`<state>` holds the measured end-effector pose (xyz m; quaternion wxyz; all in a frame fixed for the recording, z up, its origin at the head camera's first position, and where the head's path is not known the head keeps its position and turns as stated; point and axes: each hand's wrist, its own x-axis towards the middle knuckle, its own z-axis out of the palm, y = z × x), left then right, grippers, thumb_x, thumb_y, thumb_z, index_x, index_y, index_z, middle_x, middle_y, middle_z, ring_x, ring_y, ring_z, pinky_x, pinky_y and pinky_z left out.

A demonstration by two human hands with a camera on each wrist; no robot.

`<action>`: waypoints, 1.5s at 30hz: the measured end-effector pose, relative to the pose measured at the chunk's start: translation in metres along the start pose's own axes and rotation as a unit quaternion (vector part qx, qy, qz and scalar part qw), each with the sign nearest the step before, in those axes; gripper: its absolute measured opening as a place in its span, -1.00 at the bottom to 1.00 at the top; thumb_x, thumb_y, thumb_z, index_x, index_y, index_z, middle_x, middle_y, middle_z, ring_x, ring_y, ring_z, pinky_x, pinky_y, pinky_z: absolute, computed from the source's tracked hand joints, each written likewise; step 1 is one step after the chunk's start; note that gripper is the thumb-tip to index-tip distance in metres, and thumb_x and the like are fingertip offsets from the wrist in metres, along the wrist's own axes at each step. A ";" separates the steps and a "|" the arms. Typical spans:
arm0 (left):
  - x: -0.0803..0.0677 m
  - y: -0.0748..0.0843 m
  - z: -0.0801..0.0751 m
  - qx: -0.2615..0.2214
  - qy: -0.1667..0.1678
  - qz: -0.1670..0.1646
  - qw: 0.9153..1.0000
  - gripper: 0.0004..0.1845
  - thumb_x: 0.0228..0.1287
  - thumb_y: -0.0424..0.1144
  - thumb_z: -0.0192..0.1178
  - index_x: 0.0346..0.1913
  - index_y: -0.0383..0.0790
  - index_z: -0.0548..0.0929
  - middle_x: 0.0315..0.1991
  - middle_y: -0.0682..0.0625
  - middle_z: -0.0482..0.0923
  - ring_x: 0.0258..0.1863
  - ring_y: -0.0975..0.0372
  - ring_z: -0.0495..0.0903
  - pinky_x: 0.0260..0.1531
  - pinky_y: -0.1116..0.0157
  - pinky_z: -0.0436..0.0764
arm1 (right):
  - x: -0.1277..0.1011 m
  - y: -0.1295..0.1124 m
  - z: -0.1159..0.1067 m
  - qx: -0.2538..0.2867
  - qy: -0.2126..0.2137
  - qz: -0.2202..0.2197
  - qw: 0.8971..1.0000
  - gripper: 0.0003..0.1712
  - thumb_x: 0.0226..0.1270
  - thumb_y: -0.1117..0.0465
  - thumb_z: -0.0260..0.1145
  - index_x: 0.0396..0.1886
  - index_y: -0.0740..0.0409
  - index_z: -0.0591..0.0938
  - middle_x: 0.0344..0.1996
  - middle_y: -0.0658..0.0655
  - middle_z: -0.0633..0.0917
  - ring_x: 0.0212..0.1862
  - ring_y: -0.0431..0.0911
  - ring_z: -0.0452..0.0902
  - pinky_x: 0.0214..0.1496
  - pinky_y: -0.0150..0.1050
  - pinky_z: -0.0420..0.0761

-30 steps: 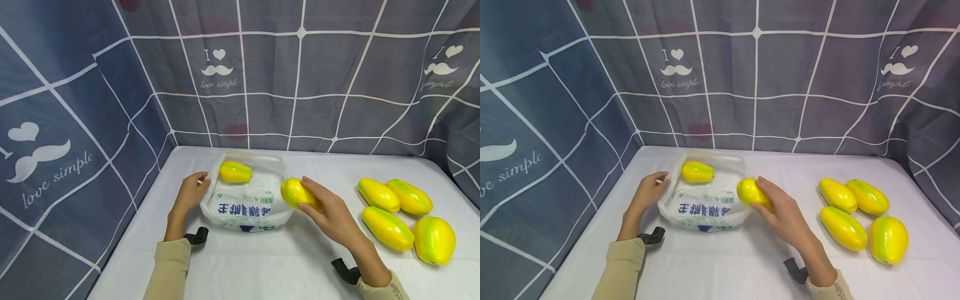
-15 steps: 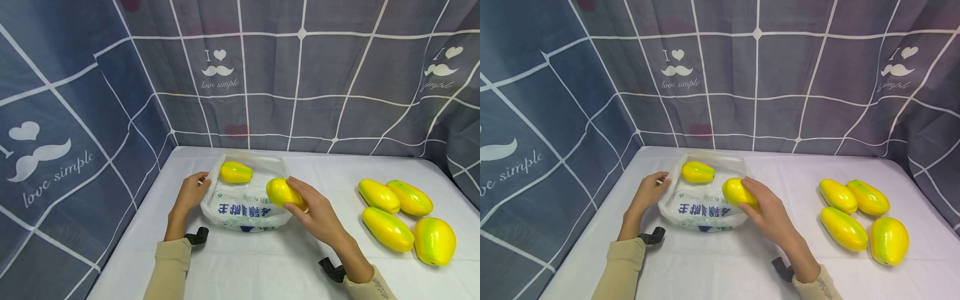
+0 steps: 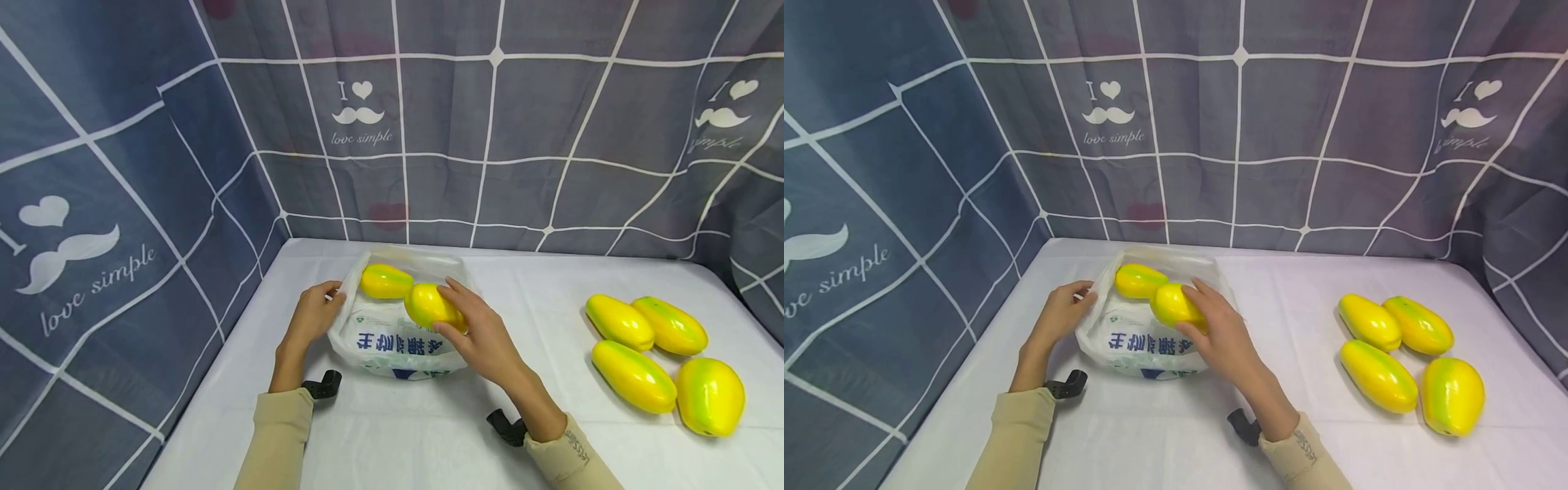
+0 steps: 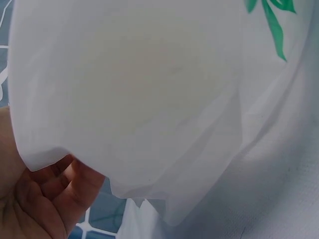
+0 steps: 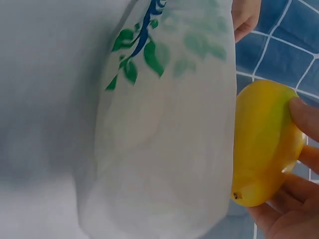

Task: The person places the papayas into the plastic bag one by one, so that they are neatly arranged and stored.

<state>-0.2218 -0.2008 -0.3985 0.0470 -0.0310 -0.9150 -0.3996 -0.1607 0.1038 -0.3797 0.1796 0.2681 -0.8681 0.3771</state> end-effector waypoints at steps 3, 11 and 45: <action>0.001 0.000 0.000 0.001 -0.002 0.000 1.000 -0.64 0.45 -0.25 0.10 0.19 -0.36 0.59 -0.11 -0.19 0.60 -0.22 0.04 0.57 -0.17 0.12 0.56 | 0.008 -0.004 0.008 0.004 -0.007 -0.001 1.000 -0.35 0.24 0.17 0.46 0.32 0.18 0.51 0.31 0.21 0.47 0.28 0.13 0.41 0.24 0.11 0.43; 0.000 0.001 0.001 -0.010 0.000 -0.001 1.000 -0.65 0.44 -0.27 0.12 0.18 -0.36 0.61 -0.11 -0.20 0.60 -0.23 0.04 0.59 -0.16 0.10 0.56 | 0.022 -0.009 0.032 0.017 -0.005 -0.013 1.000 -0.35 0.23 0.22 0.46 0.31 0.23 0.51 0.26 0.21 0.53 0.28 0.12 0.41 0.30 0.07 0.37; 0.001 0.000 0.000 -0.006 0.010 0.029 1.000 -0.68 0.42 -0.31 0.14 0.13 -0.37 0.63 -0.17 -0.18 0.63 -0.26 0.06 0.63 -0.16 0.09 0.59 | 0.058 -0.004 0.102 0.003 -0.042 0.101 0.994 -0.37 0.23 0.21 0.47 0.24 0.38 0.51 0.16 0.30 0.51 0.18 0.16 0.43 0.27 0.02 0.39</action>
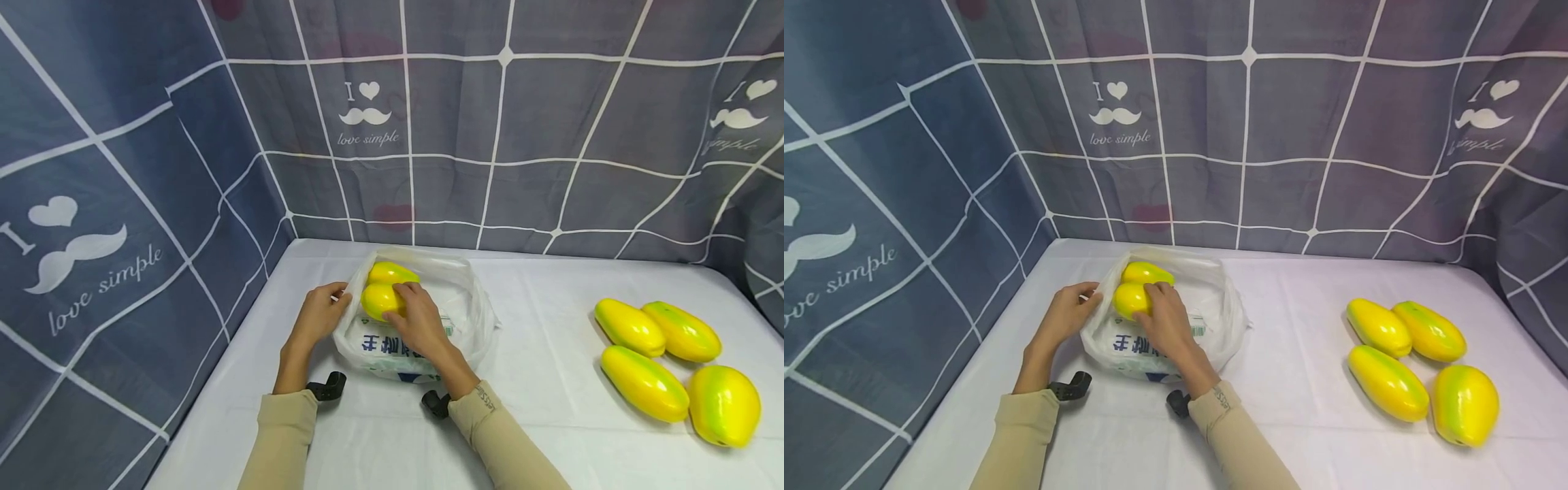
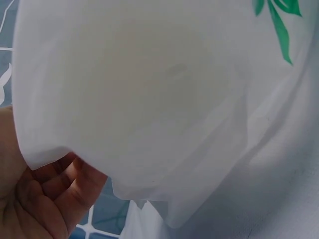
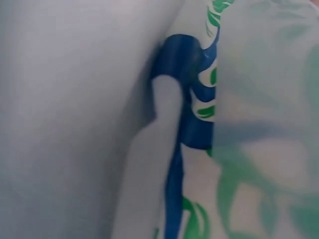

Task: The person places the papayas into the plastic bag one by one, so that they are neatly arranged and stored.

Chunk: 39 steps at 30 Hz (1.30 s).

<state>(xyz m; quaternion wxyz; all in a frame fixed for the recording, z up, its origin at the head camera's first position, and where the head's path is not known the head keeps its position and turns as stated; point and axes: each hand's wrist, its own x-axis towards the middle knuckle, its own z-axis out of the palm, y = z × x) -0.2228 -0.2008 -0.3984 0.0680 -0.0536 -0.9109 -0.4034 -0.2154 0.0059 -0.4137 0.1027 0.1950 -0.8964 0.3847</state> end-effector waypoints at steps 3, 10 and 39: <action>0.001 0.000 0.001 0.000 -0.002 0.002 1.000 -0.68 0.43 -0.30 0.13 0.13 -0.36 0.64 -0.17 -0.17 0.63 -0.26 0.07 0.62 -0.17 0.10 0.59 | 0.000 0.002 0.001 -0.003 -0.004 0.007 1.000 -0.37 0.24 0.21 0.46 0.24 0.38 0.51 0.16 0.31 0.51 0.17 0.16 0.44 0.26 0.02 0.40; 0.002 0.002 0.003 -0.003 -0.007 -0.004 1.000 -0.67 0.43 -0.29 0.14 0.15 -0.36 0.62 -0.14 -0.18 0.63 -0.25 0.07 0.62 -0.16 0.10 0.59 | 0.002 0.006 0.003 -0.015 -0.007 0.029 0.999 -0.35 0.23 0.18 0.47 0.25 0.37 0.51 0.14 0.31 0.50 0.15 0.16 0.45 0.25 0.02 0.41; 0.001 -0.004 0.000 0.000 -0.012 -0.015 1.000 -0.65 0.45 -0.27 0.11 0.18 -0.37 0.60 -0.09 -0.22 0.61 -0.18 0.02 0.61 -0.12 0.07 0.59 | -0.004 -0.001 -0.004 -0.046 -0.011 0.025 0.999 -0.25 0.28 0.05 0.42 0.36 0.32 0.41 0.28 0.31 0.47 0.32 0.18 0.32 0.36 0.04 0.28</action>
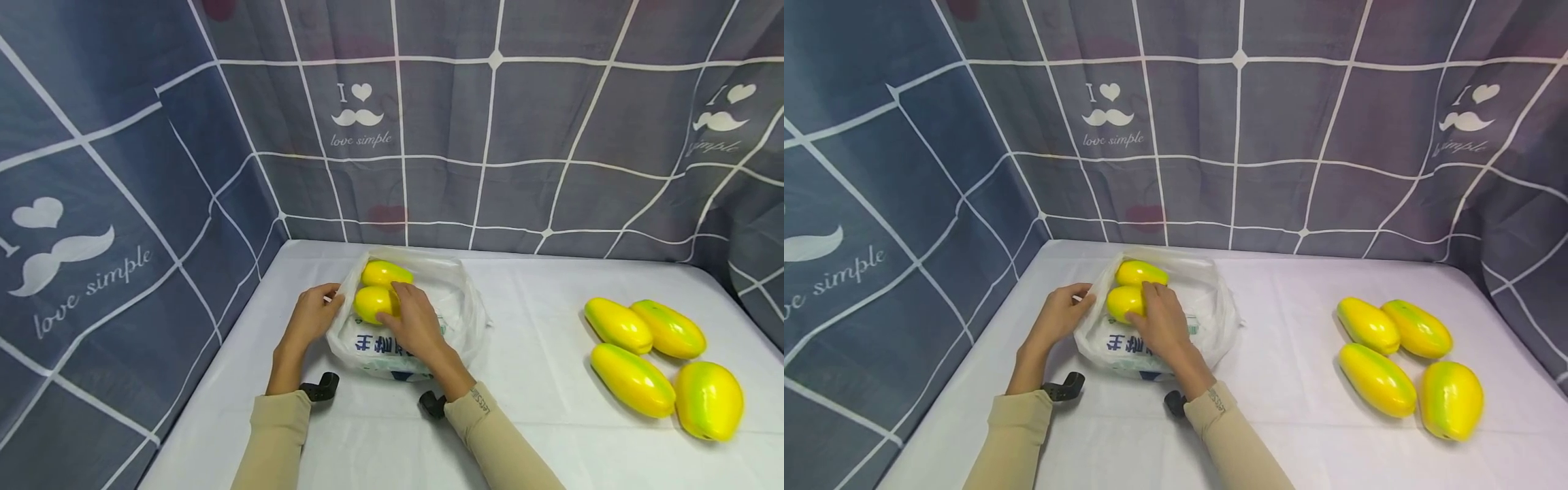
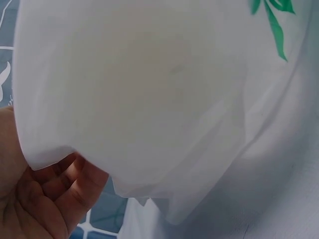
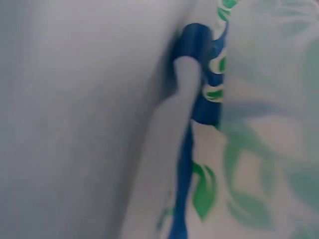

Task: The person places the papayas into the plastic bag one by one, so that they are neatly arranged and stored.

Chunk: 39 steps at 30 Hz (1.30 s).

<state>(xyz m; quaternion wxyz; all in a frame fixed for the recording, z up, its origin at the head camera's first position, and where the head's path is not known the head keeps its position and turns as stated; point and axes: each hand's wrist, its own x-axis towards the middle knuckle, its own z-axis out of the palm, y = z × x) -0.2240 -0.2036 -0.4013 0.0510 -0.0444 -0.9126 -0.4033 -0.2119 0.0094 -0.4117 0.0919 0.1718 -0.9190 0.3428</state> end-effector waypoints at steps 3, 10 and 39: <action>0.000 0.000 0.000 0.001 -0.004 0.000 1.000 -0.64 0.45 -0.27 0.10 0.19 -0.38 0.59 -0.08 -0.23 0.60 -0.18 0.01 0.61 -0.12 0.07 0.59 | -0.008 -0.002 -0.009 -0.001 0.010 -0.016 1.000 -0.31 0.28 0.08 0.43 0.30 0.34 0.47 0.25 0.30 0.49 0.32 0.18 0.32 0.36 0.04 0.29; 0.001 0.002 0.000 0.000 -0.009 -0.006 1.000 -0.63 0.46 -0.26 0.10 0.21 -0.38 0.58 -0.06 -0.22 0.59 -0.17 0.03 0.60 -0.13 0.09 0.59 | -0.031 0.012 -0.027 0.005 0.039 -0.034 0.999 -0.44 0.30 0.12 0.41 0.21 0.32 0.55 0.23 0.28 0.52 0.31 0.14 0.35 0.33 0.06 0.32; 0.002 -0.001 0.004 0.003 -0.012 -0.007 1.000 -0.63 0.46 -0.26 0.09 0.21 -0.38 0.58 -0.04 -0.23 0.59 -0.18 0.03 0.60 -0.14 0.09 0.59 | -0.102 0.086 -0.131 -0.085 0.125 -0.035 0.988 -0.43 0.19 0.28 0.47 0.16 0.43 0.53 0.12 0.41 0.57 0.19 0.29 0.42 0.21 0.21 0.37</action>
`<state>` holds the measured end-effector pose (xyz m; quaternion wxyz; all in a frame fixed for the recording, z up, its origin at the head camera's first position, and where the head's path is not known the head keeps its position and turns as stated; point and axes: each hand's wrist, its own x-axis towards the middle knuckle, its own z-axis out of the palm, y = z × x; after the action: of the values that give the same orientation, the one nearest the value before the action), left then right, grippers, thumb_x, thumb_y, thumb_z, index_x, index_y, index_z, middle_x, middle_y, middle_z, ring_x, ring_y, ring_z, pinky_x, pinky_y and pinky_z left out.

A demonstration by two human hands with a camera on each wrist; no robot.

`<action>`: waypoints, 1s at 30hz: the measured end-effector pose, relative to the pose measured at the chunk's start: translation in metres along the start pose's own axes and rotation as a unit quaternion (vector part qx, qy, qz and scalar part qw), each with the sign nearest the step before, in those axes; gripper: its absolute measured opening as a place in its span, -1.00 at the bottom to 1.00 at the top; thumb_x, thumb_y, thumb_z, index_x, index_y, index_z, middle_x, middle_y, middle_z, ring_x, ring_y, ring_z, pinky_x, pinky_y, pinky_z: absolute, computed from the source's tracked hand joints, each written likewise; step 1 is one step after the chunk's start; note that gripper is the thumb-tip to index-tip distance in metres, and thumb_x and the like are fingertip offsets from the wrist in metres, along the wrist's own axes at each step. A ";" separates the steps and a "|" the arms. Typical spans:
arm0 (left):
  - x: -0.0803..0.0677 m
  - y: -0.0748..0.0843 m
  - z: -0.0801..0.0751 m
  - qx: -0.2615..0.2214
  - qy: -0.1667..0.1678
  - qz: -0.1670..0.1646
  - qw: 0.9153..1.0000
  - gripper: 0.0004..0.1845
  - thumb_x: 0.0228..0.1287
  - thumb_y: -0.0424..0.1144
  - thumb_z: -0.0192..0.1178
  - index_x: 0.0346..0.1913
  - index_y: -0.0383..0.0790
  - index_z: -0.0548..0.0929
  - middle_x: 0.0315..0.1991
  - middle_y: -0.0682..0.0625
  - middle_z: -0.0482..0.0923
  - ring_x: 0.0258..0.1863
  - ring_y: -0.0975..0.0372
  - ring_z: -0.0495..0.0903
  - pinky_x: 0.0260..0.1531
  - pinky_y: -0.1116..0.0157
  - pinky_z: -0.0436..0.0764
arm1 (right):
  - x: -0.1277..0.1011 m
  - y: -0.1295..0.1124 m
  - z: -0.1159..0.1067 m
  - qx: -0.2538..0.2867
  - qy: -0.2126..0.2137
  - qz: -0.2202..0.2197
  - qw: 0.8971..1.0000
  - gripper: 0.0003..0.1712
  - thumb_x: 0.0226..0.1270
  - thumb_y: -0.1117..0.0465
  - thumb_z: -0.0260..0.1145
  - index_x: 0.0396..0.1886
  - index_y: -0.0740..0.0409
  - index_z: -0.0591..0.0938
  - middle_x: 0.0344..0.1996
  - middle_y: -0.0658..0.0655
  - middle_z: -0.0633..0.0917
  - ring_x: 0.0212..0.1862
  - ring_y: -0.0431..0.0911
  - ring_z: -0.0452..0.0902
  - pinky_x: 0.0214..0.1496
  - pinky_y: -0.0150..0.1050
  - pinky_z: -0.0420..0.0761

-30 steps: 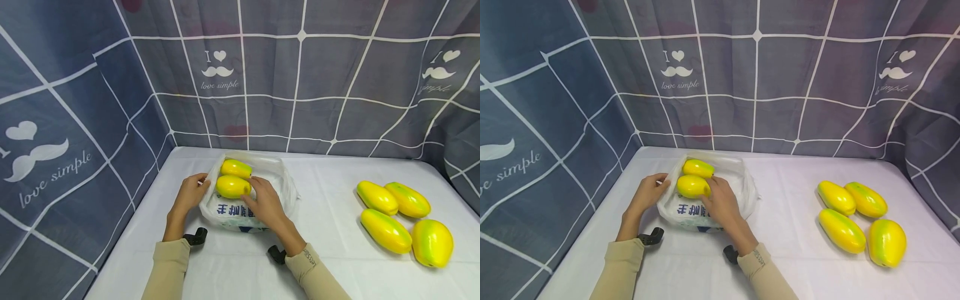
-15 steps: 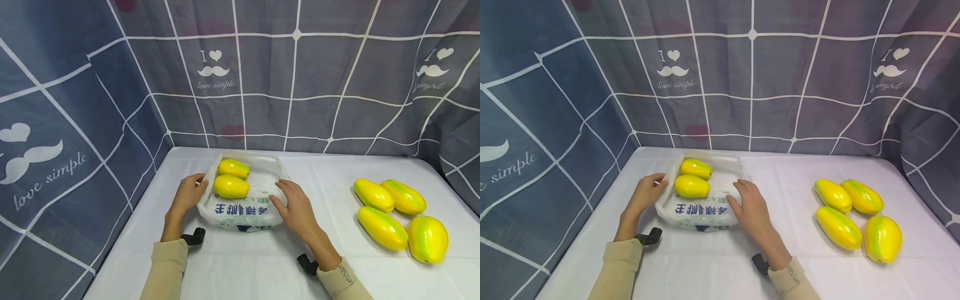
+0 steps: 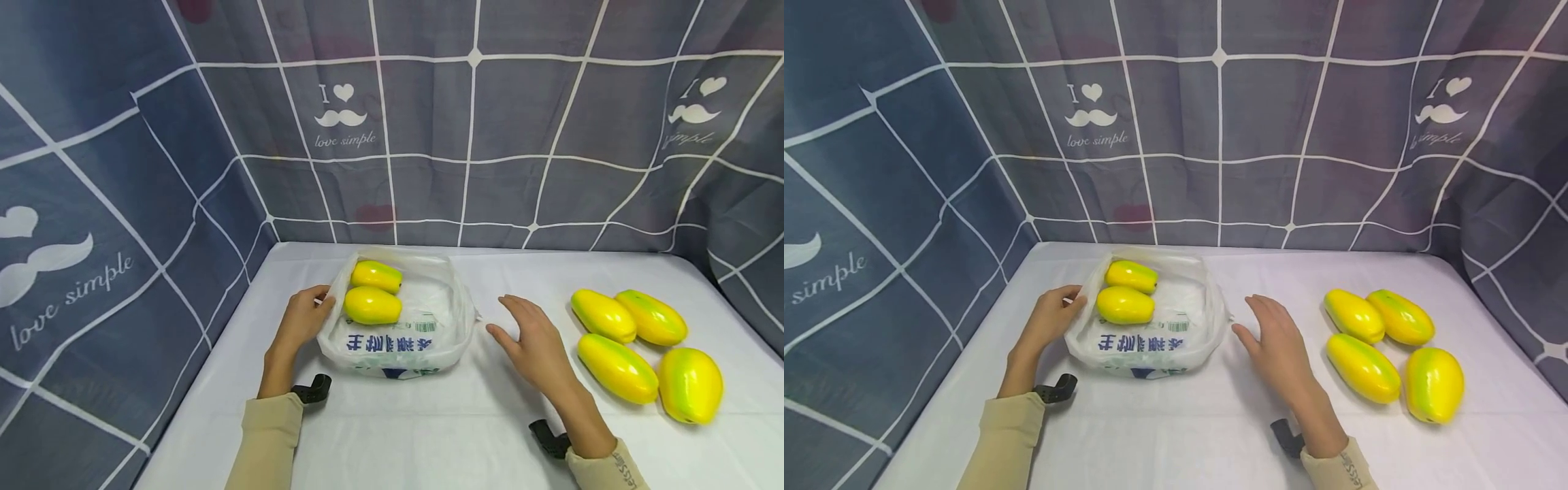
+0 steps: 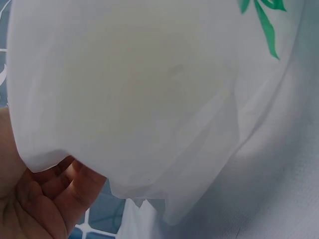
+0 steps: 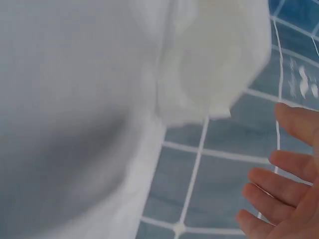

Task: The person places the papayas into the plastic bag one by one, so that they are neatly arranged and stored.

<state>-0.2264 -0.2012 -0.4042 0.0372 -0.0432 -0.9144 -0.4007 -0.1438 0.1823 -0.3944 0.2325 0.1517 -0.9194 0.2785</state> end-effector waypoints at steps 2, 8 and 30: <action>0.000 0.000 0.000 -0.002 -0.001 0.003 1.000 -0.63 0.46 -0.26 0.09 0.21 -0.38 0.57 -0.05 -0.23 0.59 -0.18 0.03 0.60 -0.15 0.09 0.59 | 0.001 0.006 -0.011 -0.005 -0.020 0.020 1.000 -0.41 0.22 0.24 0.45 0.19 0.43 0.52 0.14 0.44 0.55 0.20 0.32 0.41 0.22 0.23 0.35; 0.000 0.001 0.000 0.001 -0.001 -0.003 1.000 -0.62 0.46 -0.25 0.09 0.22 -0.38 0.57 -0.03 -0.24 0.58 -0.16 0.02 0.59 -0.12 0.08 0.58 | 0.000 0.038 -0.049 -0.015 -0.096 0.102 0.990 -0.30 0.32 0.03 0.39 0.29 0.40 0.45 0.22 0.52 0.45 0.21 0.42 0.35 0.19 0.30 0.30; 0.001 0.000 0.000 0.009 -0.010 -0.001 1.000 -0.62 0.48 -0.24 0.07 0.23 -0.37 0.56 -0.01 -0.24 0.58 -0.16 0.02 0.59 -0.14 0.09 0.58 | -0.022 0.094 -0.102 -0.037 -0.250 0.197 0.947 -0.02 0.32 -0.22 0.30 0.38 0.49 0.30 0.24 0.65 0.32 0.22 0.52 0.23 0.10 0.39 0.25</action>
<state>-0.2270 -0.2013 -0.4040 0.0280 -0.0456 -0.9183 -0.3922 -0.1286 0.3201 -0.3722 -0.0583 0.0240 -0.9692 0.2379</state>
